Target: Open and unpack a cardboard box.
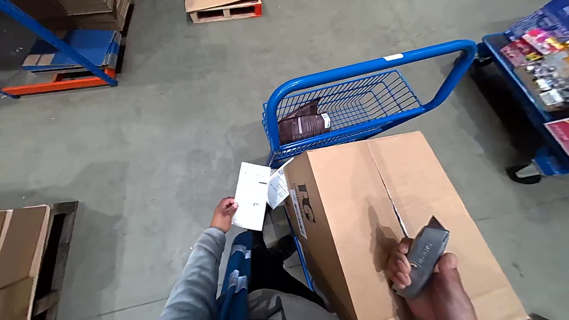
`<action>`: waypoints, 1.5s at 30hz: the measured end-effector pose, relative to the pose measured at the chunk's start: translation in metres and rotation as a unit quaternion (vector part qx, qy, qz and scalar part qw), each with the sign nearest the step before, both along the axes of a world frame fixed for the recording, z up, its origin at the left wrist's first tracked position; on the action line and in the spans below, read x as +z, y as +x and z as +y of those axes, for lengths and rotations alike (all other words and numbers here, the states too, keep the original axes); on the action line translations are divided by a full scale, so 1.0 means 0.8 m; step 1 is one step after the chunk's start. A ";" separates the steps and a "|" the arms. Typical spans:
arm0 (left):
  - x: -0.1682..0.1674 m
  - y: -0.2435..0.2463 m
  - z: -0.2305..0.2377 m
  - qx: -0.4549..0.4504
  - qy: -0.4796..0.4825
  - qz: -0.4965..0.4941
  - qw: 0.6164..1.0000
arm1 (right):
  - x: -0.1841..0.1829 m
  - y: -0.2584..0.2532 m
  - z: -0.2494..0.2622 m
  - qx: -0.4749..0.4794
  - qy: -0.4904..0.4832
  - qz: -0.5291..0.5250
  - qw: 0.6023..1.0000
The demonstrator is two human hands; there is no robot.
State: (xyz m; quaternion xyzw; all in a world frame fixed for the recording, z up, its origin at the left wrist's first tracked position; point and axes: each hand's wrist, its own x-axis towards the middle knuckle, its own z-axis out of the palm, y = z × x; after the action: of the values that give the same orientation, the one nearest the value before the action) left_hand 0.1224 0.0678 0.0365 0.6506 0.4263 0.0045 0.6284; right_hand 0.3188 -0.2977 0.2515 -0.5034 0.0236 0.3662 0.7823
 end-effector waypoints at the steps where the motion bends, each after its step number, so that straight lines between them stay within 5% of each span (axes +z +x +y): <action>1: -0.009 0.009 -0.004 -0.023 -0.005 0.006 1.000 | -0.001 0.000 0.000 -0.005 0.006 0.006 1.000; 5: -0.076 0.086 -0.018 -0.073 -0.060 0.028 0.995 | -0.006 0.004 0.003 -0.022 0.022 0.025 0.999; 8: -0.107 0.130 -0.039 0.003 -0.170 0.033 0.985 | -0.004 0.004 0.007 -0.043 0.023 0.038 0.998; 11: -0.106 0.140 -0.051 0.048 -0.133 0.046 0.989 | 0.001 0.002 0.008 -0.054 -0.016 0.037 0.998; 15: -0.042 0.127 -0.037 0.004 0.029 0.099 0.995 | 0.020 0.015 -0.005 -0.023 -0.166 -0.076 0.983; 20: 0.025 0.013 0.040 -0.091 0.207 0.096 0.969 | 0.069 0.091 0.032 0.129 -0.425 -0.218 0.869; 24: 0.103 -0.073 0.099 -0.094 0.299 0.073 0.947 | 0.072 0.155 0.088 0.209 -0.529 -0.253 0.782; 27: 0.167 -0.090 0.120 -0.120 0.333 0.060 0.933 | 0.070 0.182 0.119 0.237 -0.542 -0.246 0.768; 30: 0.210 -0.077 0.118 -0.131 0.397 0.008 0.908 | 0.069 0.189 0.135 0.244 -0.562 -0.246 0.751; 37: 0.276 0.008 0.083 -0.157 0.483 -0.133 0.851 | 0.092 0.160 0.121 0.304 -0.640 -0.286 0.645; 45: 0.328 0.101 0.089 -0.220 0.398 -0.255 0.853 | 0.120 -0.007 -0.057 0.388 -0.683 -0.156 0.598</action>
State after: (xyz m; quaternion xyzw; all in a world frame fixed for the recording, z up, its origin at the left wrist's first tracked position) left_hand 0.2030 0.1391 0.2991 0.8979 0.0582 0.2015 0.3869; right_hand 0.3132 -0.3436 0.3477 -0.9021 -0.0529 0.4280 -0.0145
